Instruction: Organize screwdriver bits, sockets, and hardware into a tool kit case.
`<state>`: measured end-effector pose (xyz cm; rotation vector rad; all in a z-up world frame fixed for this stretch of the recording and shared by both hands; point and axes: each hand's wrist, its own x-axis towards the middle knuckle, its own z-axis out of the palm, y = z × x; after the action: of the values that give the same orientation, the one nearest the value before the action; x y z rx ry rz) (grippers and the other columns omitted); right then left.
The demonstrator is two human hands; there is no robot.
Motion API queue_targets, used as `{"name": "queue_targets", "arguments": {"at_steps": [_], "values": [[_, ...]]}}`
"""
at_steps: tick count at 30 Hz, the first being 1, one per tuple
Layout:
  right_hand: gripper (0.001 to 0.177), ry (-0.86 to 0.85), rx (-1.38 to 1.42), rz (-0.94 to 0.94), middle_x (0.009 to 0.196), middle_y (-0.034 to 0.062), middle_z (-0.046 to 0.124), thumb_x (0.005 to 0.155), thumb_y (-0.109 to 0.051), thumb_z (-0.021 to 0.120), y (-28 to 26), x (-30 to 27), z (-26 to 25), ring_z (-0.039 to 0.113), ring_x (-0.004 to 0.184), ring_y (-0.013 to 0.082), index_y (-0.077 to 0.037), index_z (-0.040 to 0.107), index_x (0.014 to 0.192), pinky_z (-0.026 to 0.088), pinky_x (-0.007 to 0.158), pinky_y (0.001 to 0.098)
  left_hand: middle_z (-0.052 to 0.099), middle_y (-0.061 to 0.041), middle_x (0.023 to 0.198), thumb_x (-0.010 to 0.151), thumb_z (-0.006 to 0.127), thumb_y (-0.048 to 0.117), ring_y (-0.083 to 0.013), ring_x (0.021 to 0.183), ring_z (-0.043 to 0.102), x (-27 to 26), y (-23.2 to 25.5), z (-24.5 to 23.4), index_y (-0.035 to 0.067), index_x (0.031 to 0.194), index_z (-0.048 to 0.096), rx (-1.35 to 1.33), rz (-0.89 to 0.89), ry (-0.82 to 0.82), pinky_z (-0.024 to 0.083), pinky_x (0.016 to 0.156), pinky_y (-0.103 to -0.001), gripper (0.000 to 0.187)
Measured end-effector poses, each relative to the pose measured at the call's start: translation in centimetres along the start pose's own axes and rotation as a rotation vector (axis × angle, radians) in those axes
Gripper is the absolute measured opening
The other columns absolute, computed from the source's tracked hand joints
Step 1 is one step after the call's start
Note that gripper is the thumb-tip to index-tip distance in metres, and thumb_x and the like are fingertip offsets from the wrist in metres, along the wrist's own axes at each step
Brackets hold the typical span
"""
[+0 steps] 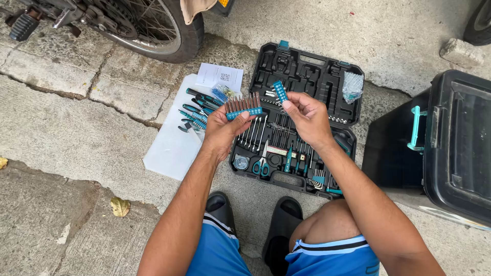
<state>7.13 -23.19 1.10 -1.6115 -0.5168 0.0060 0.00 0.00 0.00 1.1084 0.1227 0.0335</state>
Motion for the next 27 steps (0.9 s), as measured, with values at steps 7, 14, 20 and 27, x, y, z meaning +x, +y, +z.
{"name": "queue_targets", "arguments": {"at_steps": [7,14,20,27], "values": [[0.032,-0.049,0.029,-0.156,0.11,0.0029,0.07,0.102,-0.011,0.067,-1.9,-0.4,0.6,0.065,0.1,0.0072,0.001,0.062,0.131,0.054,0.089,0.0226,0.077,-0.006,0.11,0.092,0.074,0.007,-0.0152,0.101,0.074,-0.2,0.6,0.0,0.006,0.12,0.069,-0.05,0.0,-0.017,0.063,0.086,-0.029,0.029],[0.038,-0.032,-0.389,-0.357,0.103,0.0075,0.069,0.102,-0.008,0.07,-2.6,-0.6,0.9,0.066,0.095,0.0134,-0.003,0.064,0.139,0.053,0.086,0.0265,0.076,-0.007,0.111,0.094,0.071,0.006,-0.0147,0.102,0.074,-0.5,1.0,0.4,0.006,0.123,0.068,-0.057,0.034,-0.043,0.063,0.088,-0.028,0.029],[0.035,-0.103,-0.148,-0.195,0.109,0.0052,0.062,0.106,-0.01,0.062,-2.0,-0.5,1.4,0.067,0.093,0.0102,-0.001,0.062,0.141,0.056,0.083,0.0231,0.076,-0.006,0.111,0.094,0.071,0.006,-0.0143,0.102,0.074,-0.5,0.8,0.5,0.006,0.122,0.068,-0.043,0.019,-0.033,0.063,0.087,-0.028,0.028],[0.037,-0.023,-0.004,-0.2,0.114,0.0028,0.061,0.106,-0.01,0.061,-2.3,-0.3,1.0,0.066,0.099,0.0095,-0.002,0.058,0.142,0.059,0.089,0.0251,0.077,-0.006,0.112,0.093,0.072,0.007,-0.0141,0.102,0.075,-0.5,0.5,0.4,0.006,0.12,0.069,-0.056,0.014,-0.052,0.063,0.086,-0.027,0.028]]}}
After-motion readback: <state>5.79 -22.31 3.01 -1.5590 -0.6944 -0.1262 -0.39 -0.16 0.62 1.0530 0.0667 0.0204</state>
